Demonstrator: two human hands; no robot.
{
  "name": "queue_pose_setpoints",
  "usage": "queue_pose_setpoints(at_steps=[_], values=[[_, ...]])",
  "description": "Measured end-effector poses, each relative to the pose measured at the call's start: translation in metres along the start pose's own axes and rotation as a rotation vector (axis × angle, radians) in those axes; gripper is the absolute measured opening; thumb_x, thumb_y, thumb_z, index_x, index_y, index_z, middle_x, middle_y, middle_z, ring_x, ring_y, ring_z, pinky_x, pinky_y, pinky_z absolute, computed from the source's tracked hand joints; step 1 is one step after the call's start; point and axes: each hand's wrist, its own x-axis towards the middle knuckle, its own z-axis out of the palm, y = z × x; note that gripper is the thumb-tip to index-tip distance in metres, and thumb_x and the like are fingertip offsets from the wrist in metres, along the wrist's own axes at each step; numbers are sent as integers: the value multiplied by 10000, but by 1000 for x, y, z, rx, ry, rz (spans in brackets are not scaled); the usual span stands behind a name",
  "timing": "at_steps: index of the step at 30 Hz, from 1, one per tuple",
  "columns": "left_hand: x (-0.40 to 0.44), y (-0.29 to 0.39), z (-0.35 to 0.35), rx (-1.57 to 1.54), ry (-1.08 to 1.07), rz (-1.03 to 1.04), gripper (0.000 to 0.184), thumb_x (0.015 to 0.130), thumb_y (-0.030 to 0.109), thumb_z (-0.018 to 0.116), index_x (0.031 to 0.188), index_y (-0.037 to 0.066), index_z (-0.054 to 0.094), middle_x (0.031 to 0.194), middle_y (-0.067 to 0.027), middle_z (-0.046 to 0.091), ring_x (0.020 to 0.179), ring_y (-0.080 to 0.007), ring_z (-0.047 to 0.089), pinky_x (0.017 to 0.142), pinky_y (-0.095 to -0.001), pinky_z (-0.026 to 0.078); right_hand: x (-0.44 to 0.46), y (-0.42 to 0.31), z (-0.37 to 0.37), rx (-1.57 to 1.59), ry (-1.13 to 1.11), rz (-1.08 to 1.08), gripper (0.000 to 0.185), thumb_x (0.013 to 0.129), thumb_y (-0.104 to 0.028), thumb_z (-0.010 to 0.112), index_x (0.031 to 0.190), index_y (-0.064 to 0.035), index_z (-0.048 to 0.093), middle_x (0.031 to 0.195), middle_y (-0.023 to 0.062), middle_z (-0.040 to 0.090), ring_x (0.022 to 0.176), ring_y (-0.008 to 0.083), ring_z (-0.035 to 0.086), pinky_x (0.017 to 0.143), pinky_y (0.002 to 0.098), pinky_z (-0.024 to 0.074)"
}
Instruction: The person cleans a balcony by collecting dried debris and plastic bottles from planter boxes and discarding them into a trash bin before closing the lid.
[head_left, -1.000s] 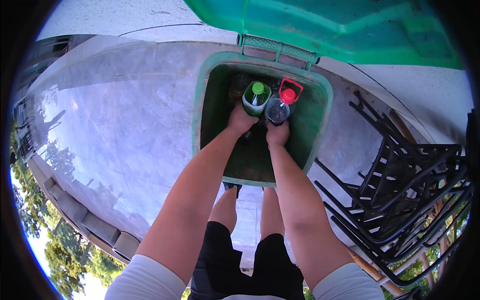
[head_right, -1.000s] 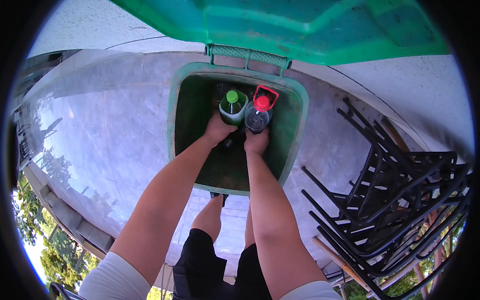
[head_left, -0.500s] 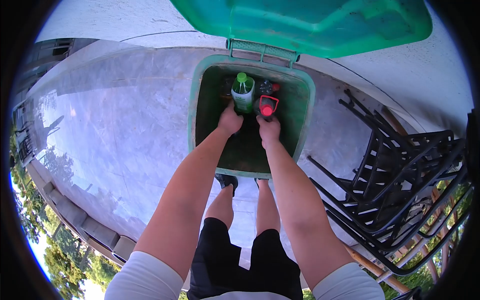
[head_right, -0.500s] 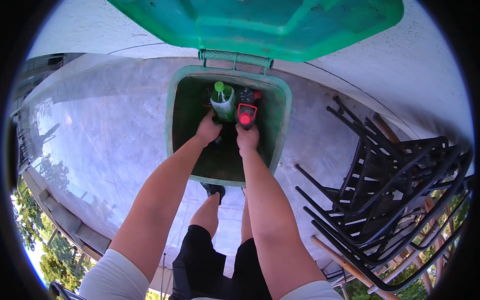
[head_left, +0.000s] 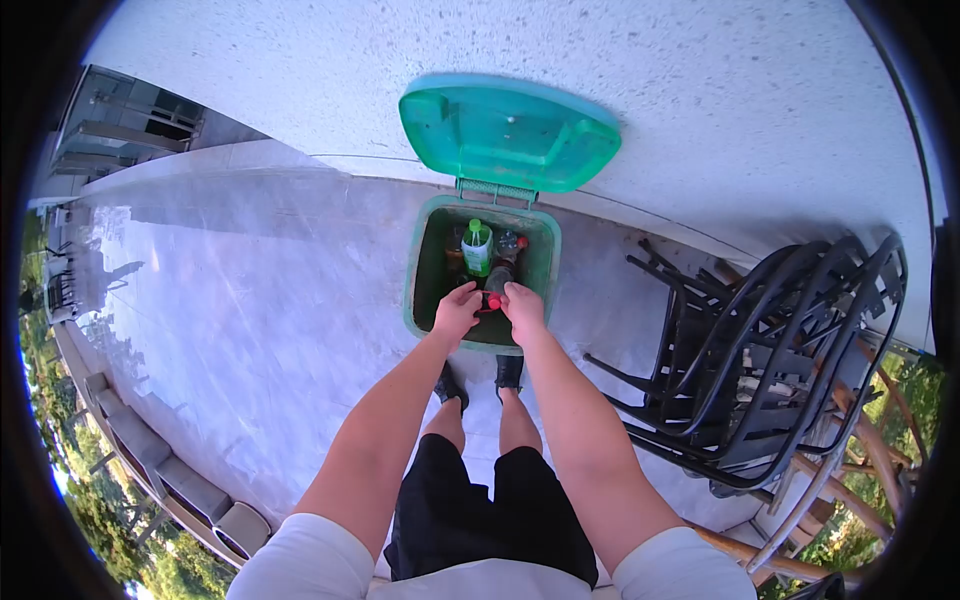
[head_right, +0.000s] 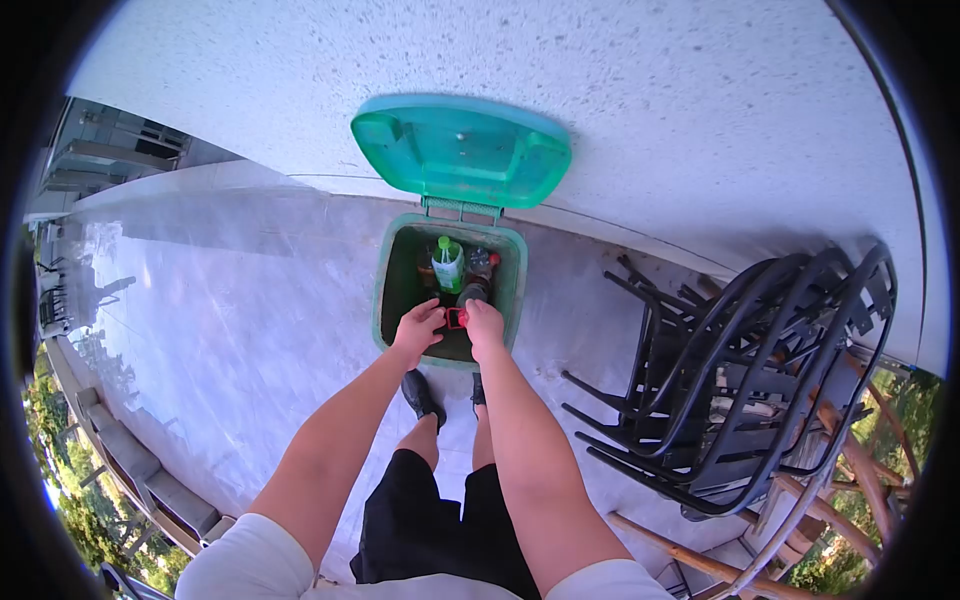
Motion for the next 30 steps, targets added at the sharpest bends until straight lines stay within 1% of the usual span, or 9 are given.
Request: queue_pose_setpoints(at_steps=[2, 9, 10, 16, 20, 24, 25, 27, 30], values=[[-36, 20, 9, -39, 45, -9, 538, 970, 253, 623, 1459, 113, 447, 1336, -51, 591, 1150, -192, 585, 883, -382, 521, -42, -39, -1, 79, -78, 24, 214, 925, -214, 637, 1013, -23, 676, 800, 19, 608, 678, 104, 571, 639, 246, 496], [-176, 101, 24, -158, 90, 92, 536, 975, 265, 613, 1458, 114, 438, 1363, -64, 567, 1173, -236, 584, 901, -420, 531, -162, -130, -8, 86, -187, 41, 289, 933, -243, 647, 1127, -29, 626, 1061, 51, 643, 933, 164, 650, 775, 284, 543], [-194, 111, 22, -181, 95, 124, 531, 975, 265, 612, 1454, 111, 443, 1355, -71, 572, 1177, -241, 584, 905, -427, 539, -174, -140, -11, 68, -238, 33, 381, 957, -254, 647, 1214, 13, 559, 1181, 118, 617, 1019, 234, 651, 894, 347, 549], [-300, 181, 22, -67, 101, 370, 482, 967, 254, 623, 1404, 88, 506, 1293, -64, 616, 1110, -191, 612, 882, -366, 534, -228, -207, -24, -18, -340, -70, 425, 940, -270, 665, 1221, 26, 547, 1176, 124, 613, 1055, 254, 638, 917, 381, 540], [-391, 246, 28, 132, 64, 834, 393, 981, 173, 606, 1348, 44, 545, 1242, -73, 650, 1088, -159, 625, 883, -315, 517, -247, -246, -43, -60, -401, -152, 440, 955, -268, 637, 1257, 32, 526, 1216, 142, 604, 1089, 264, 625, 938, 395, 530], [-571, 328, 67, 228, 64, 1386, 299, 987, 44, 554, 1284, 8, 563, 1149, -100, 676, 1040, -173, 651, 870, -305, 521, -252, -283, -58, -98, -418, -223, 441, 977, -259, 598, 1291, 37, 510, 1258, 156, 594, 1114, 265, 617, 949, 402, 526], [-618, 340, 76, 252, 65, 1547, 313, 992, 35, 527, 1303, 1, 541, 1150, -121, 668, 1037, -210, 654, 879, -339, 525, -252, -288, -63, -106, -410, -234, 439, 978, -258, 598, 1293, 35, 511, 1259, 154, 594, 1115, 263, 617, 950, 401, 525], [-693, 361, 83, 330, -94, 2011, 367, 1023, 133, 502, 1363, -4, 480, 1220, -183, 633, 1089, -273, 650, 915, -370, 537, -250, -294, -76, -138, -386, -247, 435, 978, -256, 598, 1295, 30, 515, 1257, 150, 596, 1110, 259, 619, 946, 397, 527], [-758, 367, 90, 587, -112, 2372, 400, 1016, 174, 493, 1373, -3, 465, 1229, -186, 626, 1097, -274, 644, 915, -371, 534, -250, -296, -89, -190, -350, -249, 427, 978, -252, 600, 1295, 22, 521, 1245, 140, 604, 1093, 252, 627, 931, 388, 534]])
